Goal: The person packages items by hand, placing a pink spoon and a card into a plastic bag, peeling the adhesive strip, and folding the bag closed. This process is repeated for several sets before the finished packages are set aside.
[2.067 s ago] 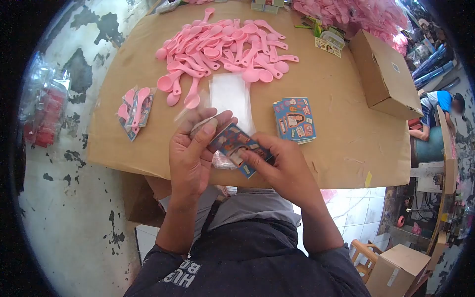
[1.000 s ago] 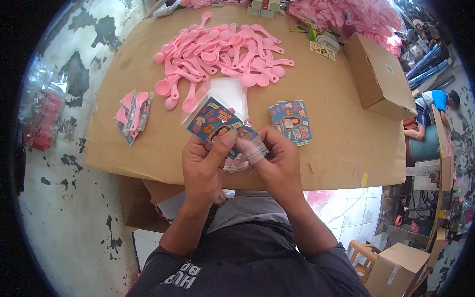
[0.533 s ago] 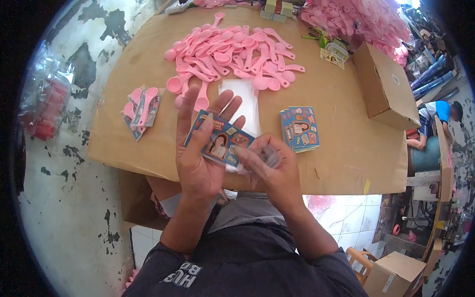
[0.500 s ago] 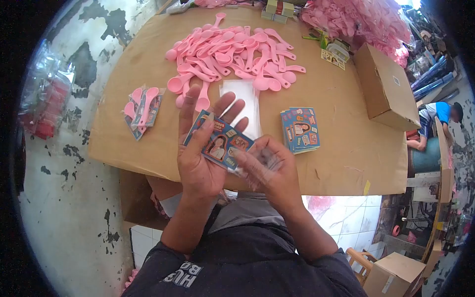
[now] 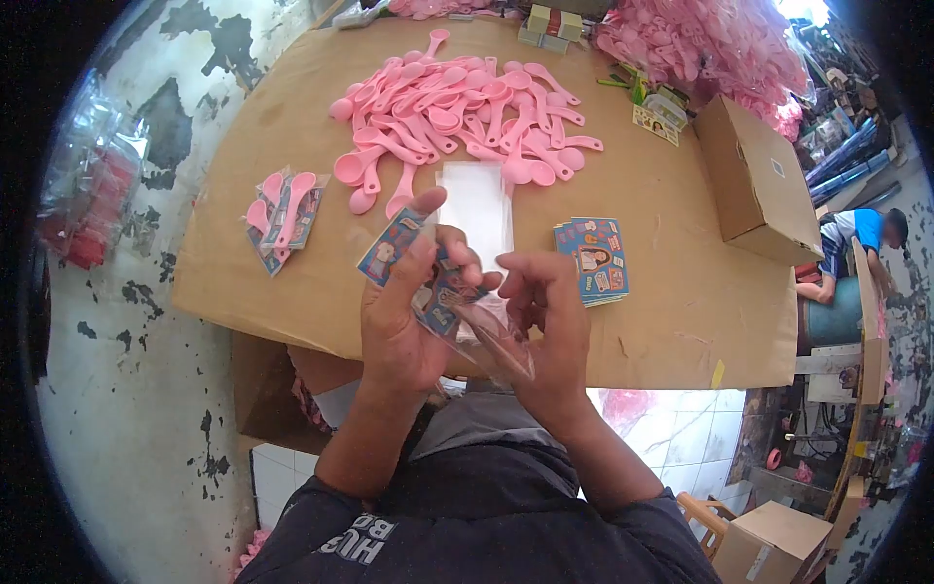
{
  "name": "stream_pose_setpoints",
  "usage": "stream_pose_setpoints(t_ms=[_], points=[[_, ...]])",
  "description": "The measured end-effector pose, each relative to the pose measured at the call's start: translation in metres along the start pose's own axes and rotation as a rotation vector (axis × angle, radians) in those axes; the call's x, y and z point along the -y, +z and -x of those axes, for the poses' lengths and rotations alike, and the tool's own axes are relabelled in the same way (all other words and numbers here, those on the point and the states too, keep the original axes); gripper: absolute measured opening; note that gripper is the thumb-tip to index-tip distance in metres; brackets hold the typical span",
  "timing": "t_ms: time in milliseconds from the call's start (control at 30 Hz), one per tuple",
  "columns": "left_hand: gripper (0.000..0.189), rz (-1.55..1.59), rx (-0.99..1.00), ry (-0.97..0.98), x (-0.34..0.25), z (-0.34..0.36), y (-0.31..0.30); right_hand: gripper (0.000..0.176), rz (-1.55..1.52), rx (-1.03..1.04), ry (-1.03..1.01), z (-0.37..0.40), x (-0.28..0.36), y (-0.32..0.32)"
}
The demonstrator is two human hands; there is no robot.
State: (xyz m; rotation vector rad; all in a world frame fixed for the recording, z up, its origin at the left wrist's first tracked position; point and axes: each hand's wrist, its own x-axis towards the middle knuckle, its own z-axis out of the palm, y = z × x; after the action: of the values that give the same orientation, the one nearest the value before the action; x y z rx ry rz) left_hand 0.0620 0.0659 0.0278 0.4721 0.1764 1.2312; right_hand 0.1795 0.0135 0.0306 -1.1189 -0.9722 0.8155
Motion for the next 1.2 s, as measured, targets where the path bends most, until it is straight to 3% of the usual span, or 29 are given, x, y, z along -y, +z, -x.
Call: stream_pose_setpoints(t_ms=[67, 100, 133, 233, 300, 367, 433, 500, 533, 600, 733, 800, 1000, 1067, 1133, 1200], points=[[0.043, -0.013, -0.098, 0.043, -0.005, -0.003, -0.012, 0.018, 0.524, 0.276, -0.365, -0.004, 0.009, -0.022], [0.039, 0.023, -0.129, 0.067, -0.01, -0.006, -0.02, 0.014, 0.541, 0.406, -0.327, -0.006, 0.017, -0.027], [0.039, 0.027, -0.127, 0.068, -0.02, -0.007, -0.028, 0.014, 0.545, 0.406, -0.329, -0.009, 0.027, -0.031], [0.036, 0.087, -0.256, 0.163, -0.053, -0.005, -0.049, 0.014, 0.315, 0.658, -0.243, -0.029, 0.047, -0.049], [0.036, -0.003, -0.24, 0.286, -0.071, 0.001, -0.055, 0.013, 0.019, 0.697, 0.045, -0.051, 0.062, -0.066], [0.037, -0.006, -0.222, 0.292, -0.078, 0.008, -0.056, 0.011, 0.007, 0.814, 0.218, -0.1, 0.069, -0.093], [0.037, -0.006, -0.199, 0.3, -0.08, 0.015, -0.054, 0.015, 0.656, 0.567, 0.028, -0.151, 0.052, -0.09], [0.038, 0.005, -0.203, 0.291, -0.08, 0.02, -0.053, 0.029, 1.711, 0.099, -0.656, -0.175, 0.006, -0.109], [0.038, 0.007, -0.192, 0.296, -0.082, 0.022, -0.053, 0.029, 1.712, 0.09, -0.666, -0.186, 0.002, -0.106], [0.038, -0.013, -0.215, 0.302, -0.083, 0.028, -0.053, 0.036, 1.32, 0.263, -0.547, -0.205, -0.003, -0.096], [0.038, -0.033, -0.226, 0.315, -0.087, 0.033, -0.052, 0.029, 1.417, 0.398, -0.606, -0.223, -0.033, -0.094], [0.035, 0.017, -0.196, 0.332, -0.089, 0.035, -0.053, 0.03, 1.527, 0.481, -0.507, -0.228, -0.046, -0.098], [0.037, -0.045, -0.193, 0.438, -0.098, 0.029, -0.07, 0.02, 1.443, 0.307, -0.517, -0.188, -0.013, -0.118], [0.038, -0.057, -0.26, 0.469, -0.094, 0.022, -0.063, 0.015, 1.436, 0.214, -0.42, -0.161, 0.018, -0.116], [0.039, -0.077, -0.336, 0.508, -0.087, 0.014, -0.058, 0.016, 1.204, 0.181, -0.353, -0.136, 0.035, -0.118], [0.041, -0.089, -0.3, 0.534, -0.079, 0.005, -0.055, 0.018, 0.972, 0.283, -0.087, -0.101, 0.059, -0.107]])
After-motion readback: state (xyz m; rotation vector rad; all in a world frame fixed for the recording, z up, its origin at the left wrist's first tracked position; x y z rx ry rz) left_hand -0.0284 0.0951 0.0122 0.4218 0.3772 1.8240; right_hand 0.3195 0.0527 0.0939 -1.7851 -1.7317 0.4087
